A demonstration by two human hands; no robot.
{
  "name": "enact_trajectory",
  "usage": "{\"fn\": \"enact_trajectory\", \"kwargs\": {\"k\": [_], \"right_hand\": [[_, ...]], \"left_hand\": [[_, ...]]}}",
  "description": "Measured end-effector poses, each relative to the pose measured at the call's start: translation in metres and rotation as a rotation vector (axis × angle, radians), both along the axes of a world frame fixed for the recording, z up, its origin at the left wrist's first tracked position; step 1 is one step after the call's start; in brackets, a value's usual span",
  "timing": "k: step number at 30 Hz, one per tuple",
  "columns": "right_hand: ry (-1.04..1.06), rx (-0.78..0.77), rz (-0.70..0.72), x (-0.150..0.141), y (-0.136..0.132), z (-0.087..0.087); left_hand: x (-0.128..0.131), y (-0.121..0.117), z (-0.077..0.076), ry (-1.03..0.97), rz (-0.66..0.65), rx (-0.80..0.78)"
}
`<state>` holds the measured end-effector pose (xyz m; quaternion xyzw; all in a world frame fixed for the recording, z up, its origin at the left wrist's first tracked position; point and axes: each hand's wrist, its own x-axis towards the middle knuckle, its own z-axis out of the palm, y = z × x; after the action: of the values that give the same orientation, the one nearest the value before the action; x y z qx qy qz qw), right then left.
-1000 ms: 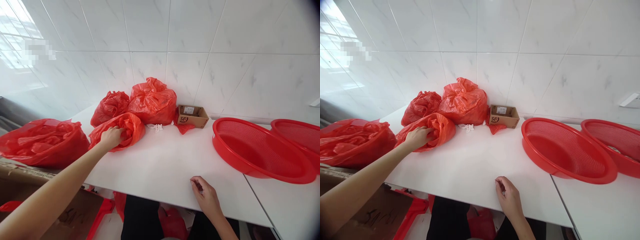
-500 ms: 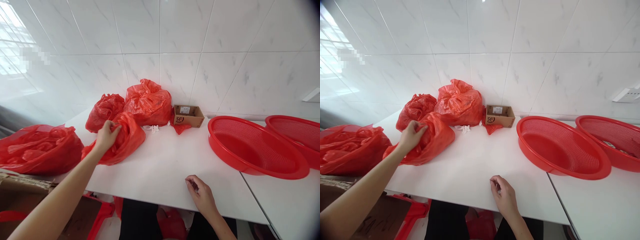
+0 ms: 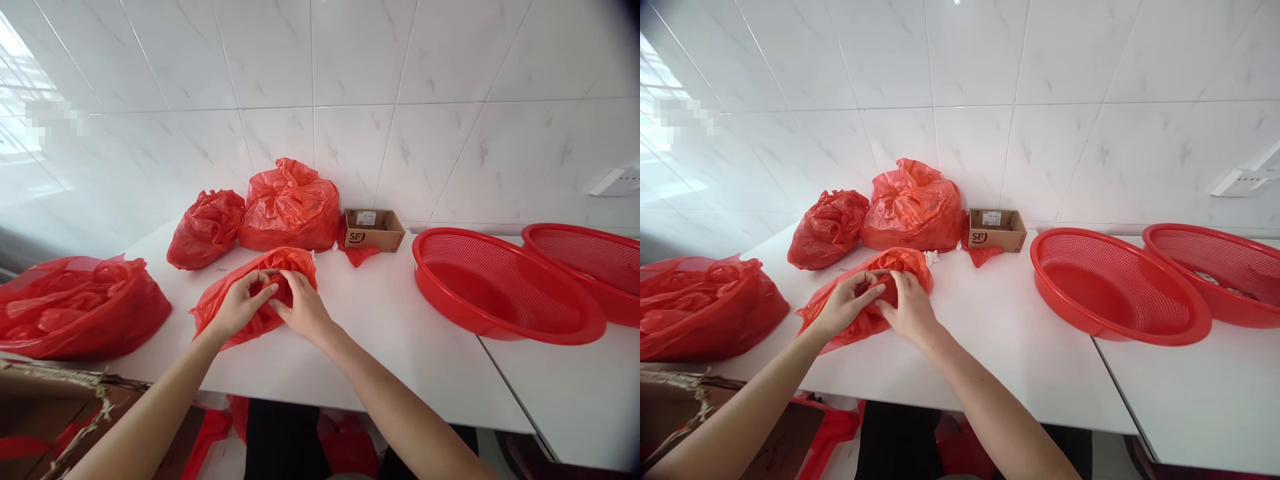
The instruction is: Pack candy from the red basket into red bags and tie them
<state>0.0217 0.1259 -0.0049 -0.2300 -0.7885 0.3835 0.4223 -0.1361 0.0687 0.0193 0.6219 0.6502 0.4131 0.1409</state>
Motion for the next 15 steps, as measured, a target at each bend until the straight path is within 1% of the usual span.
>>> {"fn": "enact_trajectory", "kwargs": {"k": [2,3,5,8,10,13,14,15], "right_hand": [[0.001,-0.087,-0.007,-0.006,0.017,-0.01],[0.025,-0.115,0.002,-0.006,0.023,-0.013],[0.105,-0.149,0.005,0.0,0.03,-0.017],[0.252,-0.213,-0.029,0.014,0.03,-0.016],[0.414,-0.311,-0.046,0.028,0.028,-0.013],[0.76,-0.54,-0.079,0.056,0.029,-0.006],[0.845,-0.6,-0.091,0.067,0.031,-0.003],[0.883,-0.63,-0.1,0.079,0.032,0.001]], "left_hand": [[0.0,-0.006,0.001,0.041,-0.047,-0.032],[-0.001,-0.008,0.001,0.074,-0.049,-0.043],[-0.002,-0.007,-0.002,0.165,-0.024,-0.064],[-0.004,0.002,-0.012,0.337,0.05,-0.105],[-0.006,0.012,-0.019,0.446,0.107,-0.133],[-0.011,0.027,-0.029,0.583,0.182,-0.171],[-0.014,0.032,-0.031,0.619,0.207,-0.178],[-0.016,0.036,-0.033,0.649,0.235,-0.179]]}}
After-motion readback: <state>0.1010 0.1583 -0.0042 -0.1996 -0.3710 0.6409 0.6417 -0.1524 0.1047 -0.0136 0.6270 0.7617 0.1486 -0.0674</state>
